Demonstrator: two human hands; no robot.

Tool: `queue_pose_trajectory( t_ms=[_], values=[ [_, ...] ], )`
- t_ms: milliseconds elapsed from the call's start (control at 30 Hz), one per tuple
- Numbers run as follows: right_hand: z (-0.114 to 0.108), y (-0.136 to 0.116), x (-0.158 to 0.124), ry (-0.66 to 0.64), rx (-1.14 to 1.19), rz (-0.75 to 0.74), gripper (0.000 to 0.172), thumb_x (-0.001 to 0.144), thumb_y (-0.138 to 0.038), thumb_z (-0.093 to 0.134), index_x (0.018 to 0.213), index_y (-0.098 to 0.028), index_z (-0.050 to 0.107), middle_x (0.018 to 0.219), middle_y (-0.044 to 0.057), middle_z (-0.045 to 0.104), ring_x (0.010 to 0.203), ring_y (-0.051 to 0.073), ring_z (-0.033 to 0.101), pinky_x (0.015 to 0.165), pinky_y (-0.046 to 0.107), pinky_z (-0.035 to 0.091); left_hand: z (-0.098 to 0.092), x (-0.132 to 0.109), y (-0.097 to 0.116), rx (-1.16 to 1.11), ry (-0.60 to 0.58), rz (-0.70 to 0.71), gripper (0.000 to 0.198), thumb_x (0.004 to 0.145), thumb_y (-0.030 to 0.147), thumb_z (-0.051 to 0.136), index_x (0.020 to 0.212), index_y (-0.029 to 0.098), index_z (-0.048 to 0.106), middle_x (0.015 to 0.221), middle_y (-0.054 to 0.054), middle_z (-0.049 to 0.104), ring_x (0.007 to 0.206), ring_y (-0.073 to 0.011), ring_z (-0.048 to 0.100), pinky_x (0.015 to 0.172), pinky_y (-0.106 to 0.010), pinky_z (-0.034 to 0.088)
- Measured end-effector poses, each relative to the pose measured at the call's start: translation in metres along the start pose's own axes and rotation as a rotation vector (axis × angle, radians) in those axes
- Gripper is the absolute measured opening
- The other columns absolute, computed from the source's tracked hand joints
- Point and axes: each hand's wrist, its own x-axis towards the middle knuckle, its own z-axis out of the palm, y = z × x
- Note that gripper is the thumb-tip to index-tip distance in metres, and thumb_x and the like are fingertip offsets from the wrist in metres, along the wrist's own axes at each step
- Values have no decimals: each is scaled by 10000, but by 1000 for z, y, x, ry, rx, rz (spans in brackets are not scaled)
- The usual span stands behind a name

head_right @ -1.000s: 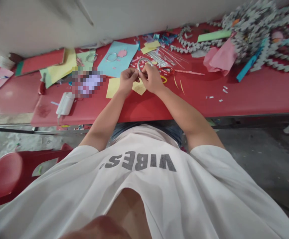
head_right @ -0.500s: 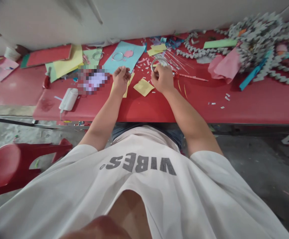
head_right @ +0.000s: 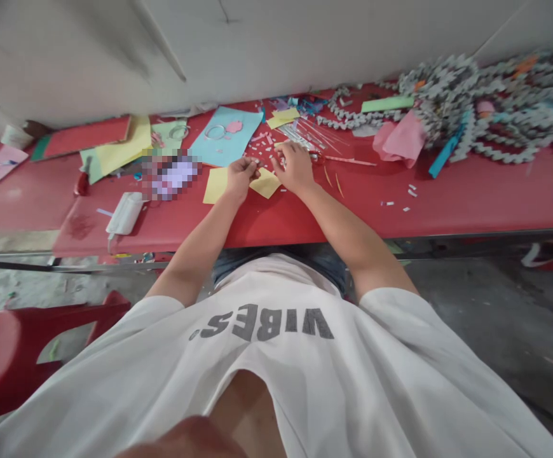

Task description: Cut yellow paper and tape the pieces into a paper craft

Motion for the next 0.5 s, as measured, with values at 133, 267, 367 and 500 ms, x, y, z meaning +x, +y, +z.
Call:
queue_pose_trajectory(
  t_ms=[133,267,367,500],
  values=[
    [10,-16,-3,110,213,-95,374,1070,-502,457,1322,-232,515,1116,101,666,1064,325,687,997,536,561,2,-1,-9,-25,-66,-10,127,902,103,704,944,200,774,867,-10,785,641,-79,691,662,-202,556],
    [19,-20,-7,146,231,-47,376,1070,-557,425,1276,-249,488,1021,81,662,956,313,694,972,548,551,-1,1,-15,-80,-219,-18,399,672,85,696,1026,216,825,937,-15,818,800,-129,777,700,-202,549],
    [24,-14,-7,188,252,11,433,1082,-645,393,1244,-254,483,961,58,638,877,289,688,929,529,553,-2,2,-17,-90,-297,12,543,604,114,677,1110,229,834,1075,-37,844,864,-164,792,761,-242,569],
    [29,-7,-6,198,301,25,490,1079,-730,382,1221,-271,480,984,54,618,890,285,695,905,520,564,-3,4,-19,-34,-335,60,616,609,155,674,1200,243,824,1200,-59,840,903,-203,794,862,-325,585]
  ],
)
